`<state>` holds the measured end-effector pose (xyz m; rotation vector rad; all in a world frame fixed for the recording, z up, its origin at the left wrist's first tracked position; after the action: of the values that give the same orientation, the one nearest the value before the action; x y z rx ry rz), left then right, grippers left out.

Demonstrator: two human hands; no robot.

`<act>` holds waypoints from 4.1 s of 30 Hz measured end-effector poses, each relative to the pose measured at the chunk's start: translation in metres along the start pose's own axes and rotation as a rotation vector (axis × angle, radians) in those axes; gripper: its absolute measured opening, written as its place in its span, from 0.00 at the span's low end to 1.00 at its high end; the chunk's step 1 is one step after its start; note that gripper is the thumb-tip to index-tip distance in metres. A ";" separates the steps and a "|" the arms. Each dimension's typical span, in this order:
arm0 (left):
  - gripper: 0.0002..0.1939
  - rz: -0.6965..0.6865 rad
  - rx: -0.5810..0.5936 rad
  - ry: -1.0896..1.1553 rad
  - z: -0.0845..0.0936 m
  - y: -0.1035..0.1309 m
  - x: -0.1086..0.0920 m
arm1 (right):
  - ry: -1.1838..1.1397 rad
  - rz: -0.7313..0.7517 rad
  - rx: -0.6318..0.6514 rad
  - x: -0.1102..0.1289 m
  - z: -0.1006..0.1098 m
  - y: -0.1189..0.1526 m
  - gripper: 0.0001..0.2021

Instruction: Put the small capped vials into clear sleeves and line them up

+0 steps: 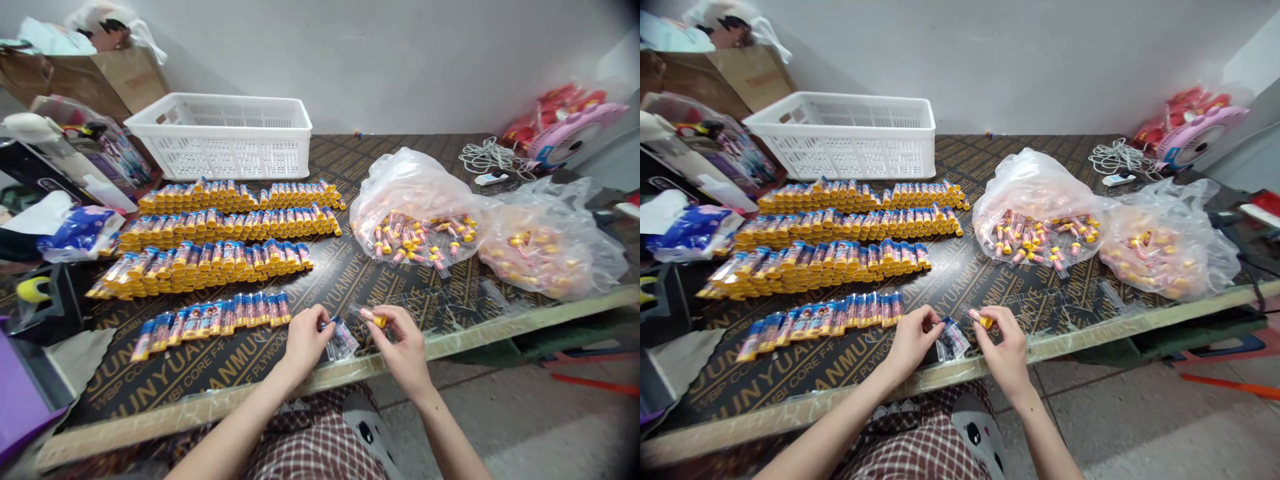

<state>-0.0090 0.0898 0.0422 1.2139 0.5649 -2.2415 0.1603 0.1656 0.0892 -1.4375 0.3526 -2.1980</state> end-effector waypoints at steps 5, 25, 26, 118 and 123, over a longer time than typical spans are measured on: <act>0.13 0.502 -0.049 0.630 0.005 -0.004 0.032 | -0.124 -0.025 -0.024 0.016 0.003 0.006 0.10; 0.16 0.721 -0.224 0.910 0.022 -0.004 0.051 | -0.161 0.044 -0.048 0.037 -0.004 0.020 0.15; 0.16 0.705 -0.227 0.898 0.023 -0.005 0.052 | -0.158 0.052 -0.047 0.037 -0.004 0.020 0.15; 0.16 -0.493 -0.356 -0.607 0.163 0.029 0.047 | 0.025 0.103 0.415 0.033 -0.162 0.006 0.13; 0.12 -0.463 -0.130 -0.350 0.076 0.015 -0.003 | 0.287 0.111 0.192 -0.001 -0.103 -0.060 0.12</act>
<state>-0.0465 0.0349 0.0816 0.6462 0.9020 -2.6660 0.0513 0.2125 0.0735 -0.9810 0.3005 -2.2789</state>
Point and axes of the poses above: each hand's wrist, its own y-axis away from the middle knuckle, its own z-axis out of the back of the hand, x = y × z, the point moved 10 cm from there along -y, towards the middle knuckle, and after that the axes turned 14 degrees about -x, right-handed, at the moved point
